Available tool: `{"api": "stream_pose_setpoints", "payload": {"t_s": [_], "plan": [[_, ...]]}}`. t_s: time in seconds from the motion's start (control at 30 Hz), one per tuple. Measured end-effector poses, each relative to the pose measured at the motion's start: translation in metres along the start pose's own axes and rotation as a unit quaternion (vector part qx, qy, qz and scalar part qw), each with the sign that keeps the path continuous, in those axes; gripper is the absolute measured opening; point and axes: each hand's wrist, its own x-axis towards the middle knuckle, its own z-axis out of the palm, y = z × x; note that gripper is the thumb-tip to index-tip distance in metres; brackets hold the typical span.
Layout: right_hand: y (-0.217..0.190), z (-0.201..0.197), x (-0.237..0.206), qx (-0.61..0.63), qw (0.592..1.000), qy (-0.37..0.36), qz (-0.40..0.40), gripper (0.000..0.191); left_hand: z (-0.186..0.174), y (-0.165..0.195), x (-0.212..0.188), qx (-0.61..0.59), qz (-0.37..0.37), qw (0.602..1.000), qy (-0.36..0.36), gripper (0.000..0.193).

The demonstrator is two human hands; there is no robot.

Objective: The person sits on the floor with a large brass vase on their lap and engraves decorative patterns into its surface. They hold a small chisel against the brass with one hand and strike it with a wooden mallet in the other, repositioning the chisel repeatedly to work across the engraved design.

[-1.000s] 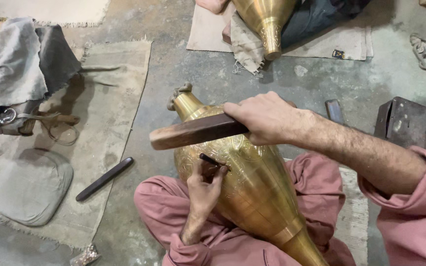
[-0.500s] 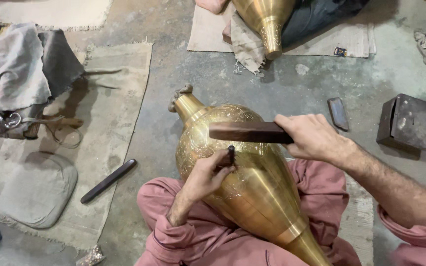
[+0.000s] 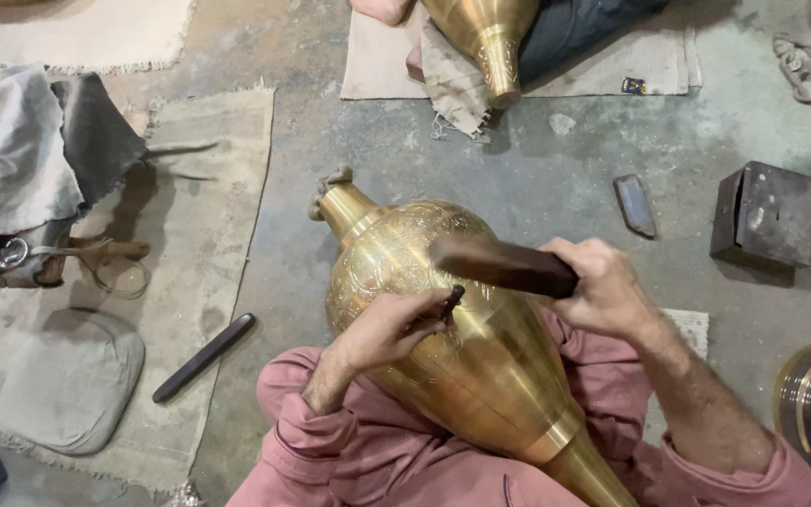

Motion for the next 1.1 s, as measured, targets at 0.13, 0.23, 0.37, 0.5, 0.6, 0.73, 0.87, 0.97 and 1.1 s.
{"api": "stream_pose_setpoints", "payload": {"t_s": [0.13, 0.23, 0.37, 0.5, 0.6, 0.73, 0.87, 0.97, 1.1], "plan": [[-0.002, 0.017, -0.021, -0.156, 0.979, 0.061, -0.112, 0.036, -0.007, 0.003, 0.006, 0.026, 0.02, 0.998, -0.06, 0.039], [-0.001, 0.021, -0.037, 0.007, 0.987, 0.158, 0.01, 0.043, -0.009, 0.002, 0.012, 0.025, 0.03, 0.994, -0.101, 0.046], [0.007, 0.019, -0.049, -0.075, 0.995, 0.055, 0.041, 0.045, -0.003, -0.003, 0.01, 0.088, 0.018, 0.99, -0.107, 0.048], [0.016, 0.021, -0.044, -0.068, 0.995, 0.002, 0.074, 0.04, 0.026, -0.005, -0.014, -0.028, -0.053, 0.984, 0.17, 0.039], [0.019, 0.021, -0.03, -0.093, 0.991, -0.065, 0.074, 0.035, 0.053, -0.005, -0.028, -0.103, -0.176, 0.939, 0.277, 0.033], [0.01, 0.009, 0.01, -0.174, 0.977, -0.123, 0.013, 0.029, 0.07, -0.009, -0.031, -0.183, -0.136, 0.91, 0.346, 0.035], [-0.019, -0.014, 0.053, -0.181, 0.978, -0.094, -0.04, 0.029, 0.066, -0.009, -0.031, -0.165, -0.149, 0.92, 0.322, 0.04], [-0.049, -0.026, 0.074, -0.056, 0.994, -0.096, 0.003, 0.033, 0.057, -0.009, -0.031, -0.096, -0.14, 0.944, 0.284, 0.042], [-0.076, -0.042, 0.078, -0.008, 0.993, -0.05, -0.106, 0.036, 0.051, -0.008, -0.034, -0.126, -0.102, 0.941, 0.298, 0.042]]}}
